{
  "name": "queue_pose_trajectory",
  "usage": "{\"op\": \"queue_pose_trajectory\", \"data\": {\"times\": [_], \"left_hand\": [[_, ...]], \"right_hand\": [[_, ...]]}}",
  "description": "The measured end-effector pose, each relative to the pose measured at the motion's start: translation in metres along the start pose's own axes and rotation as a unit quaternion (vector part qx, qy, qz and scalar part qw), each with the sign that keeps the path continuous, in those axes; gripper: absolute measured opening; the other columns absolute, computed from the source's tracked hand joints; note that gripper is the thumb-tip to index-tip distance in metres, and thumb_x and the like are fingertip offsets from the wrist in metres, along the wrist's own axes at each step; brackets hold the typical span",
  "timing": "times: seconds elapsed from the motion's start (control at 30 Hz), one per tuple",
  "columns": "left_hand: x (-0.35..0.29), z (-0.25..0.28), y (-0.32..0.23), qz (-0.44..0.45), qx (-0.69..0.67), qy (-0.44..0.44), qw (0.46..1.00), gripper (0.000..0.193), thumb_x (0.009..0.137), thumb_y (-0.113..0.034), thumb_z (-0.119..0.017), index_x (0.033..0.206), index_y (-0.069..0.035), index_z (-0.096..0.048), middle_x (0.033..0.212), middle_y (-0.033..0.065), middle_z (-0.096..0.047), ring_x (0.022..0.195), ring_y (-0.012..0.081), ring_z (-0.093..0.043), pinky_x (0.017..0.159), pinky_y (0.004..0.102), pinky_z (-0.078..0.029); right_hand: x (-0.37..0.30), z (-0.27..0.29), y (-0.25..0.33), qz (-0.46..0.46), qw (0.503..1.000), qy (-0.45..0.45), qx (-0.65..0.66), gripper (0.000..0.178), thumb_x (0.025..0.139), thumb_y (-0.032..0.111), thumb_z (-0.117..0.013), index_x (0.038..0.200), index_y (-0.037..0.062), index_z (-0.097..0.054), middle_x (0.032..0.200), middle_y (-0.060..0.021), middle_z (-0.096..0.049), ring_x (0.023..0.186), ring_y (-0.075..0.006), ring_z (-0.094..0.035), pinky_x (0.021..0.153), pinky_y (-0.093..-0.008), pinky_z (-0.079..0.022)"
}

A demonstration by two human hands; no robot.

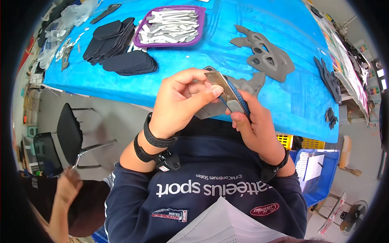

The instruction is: The person uses a utility knife to trim excess material from the edges and cutouts of grey and black foam shoe components, handling several different pieces individually and using pliers to pull away trimmed sections.

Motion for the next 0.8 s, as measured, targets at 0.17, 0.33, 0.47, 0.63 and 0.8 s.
{"op": "queue_pose_trajectory", "data": {"times": [0.17,0.33,0.47,0.63,0.8], "left_hand": [[0.002,0.000,0.001,-0.014,-0.010,0.010,1.000,0.019,0.085,0.001,-0.069,0.102,0.001,-0.061,0.090,0.0046,-0.065,0.082,0.0110,-0.065,0.073,0.0242,-0.055],[-0.003,-0.003,0.013,0.005,-0.022,0.009,1.000,0.021,0.085,0.000,-0.070,0.103,0.002,-0.061,0.090,0.0048,-0.066,0.080,0.0105,-0.066,0.071,0.0228,-0.055],[-0.007,-0.012,0.014,0.004,-0.040,0.017,0.999,0.017,0.085,0.001,-0.069,0.100,0.002,-0.061,0.093,0.0065,-0.066,0.080,0.0105,-0.066,0.070,0.0223,-0.055],[-0.008,-0.022,0.012,0.003,-0.031,0.045,0.999,0.016,0.084,0.003,-0.069,0.098,0.004,-0.060,0.095,0.0077,-0.066,0.081,0.0103,-0.066,0.072,0.0223,-0.054],[-0.006,-0.020,0.009,-0.005,0.048,0.068,0.996,0.018,0.085,0.001,-0.068,0.100,0.004,-0.060,0.092,0.0068,-0.066,0.083,0.0102,-0.065,0.073,0.0219,-0.052]], "right_hand": [[0.004,-0.002,-0.001,0.017,0.999,-0.008,0.047,0.041,0.096,0.021,-0.056,0.130,0.0001,-0.045,0.085,-0.0072,-0.063,0.066,-0.0137,-0.059,0.060,-0.0264,-0.048],[-0.004,0.001,-0.014,-0.069,0.996,-0.002,0.049,0.035,0.097,0.023,-0.055,0.123,0.0004,-0.049,0.078,-0.0069,-0.064,0.061,-0.0135,-0.061,0.056,-0.0265,-0.047],[-0.012,0.005,-0.014,-0.055,0.996,-0.027,0.059,0.030,0.097,0.023,-0.055,0.118,0.0009,-0.050,0.074,-0.0054,-0.063,0.057,-0.0110,-0.058,0.053,-0.0246,-0.046],[-0.015,0.006,-0.020,-0.042,0.989,-0.043,0.133,0.029,0.096,0.020,-0.058,0.117,0.0018,-0.051,0.073,-0.0035,-0.062,0.056,-0.0087,-0.055,0.052,-0.0235,-0.044],[-0.017,0.009,-0.023,-0.066,0.992,-0.031,0.103,0.030,0.094,0.018,-0.061,0.118,0.0025,-0.052,0.075,-0.0049,-0.062,0.060,-0.0102,-0.057,0.055,-0.0245,-0.045]]}}
Point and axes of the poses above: each hand's wrist, its own x-axis towards the middle knuckle, its own z-axis out of the back of the hand, y = z × x, the point moved 9 cm from there along x, towards the middle knuckle
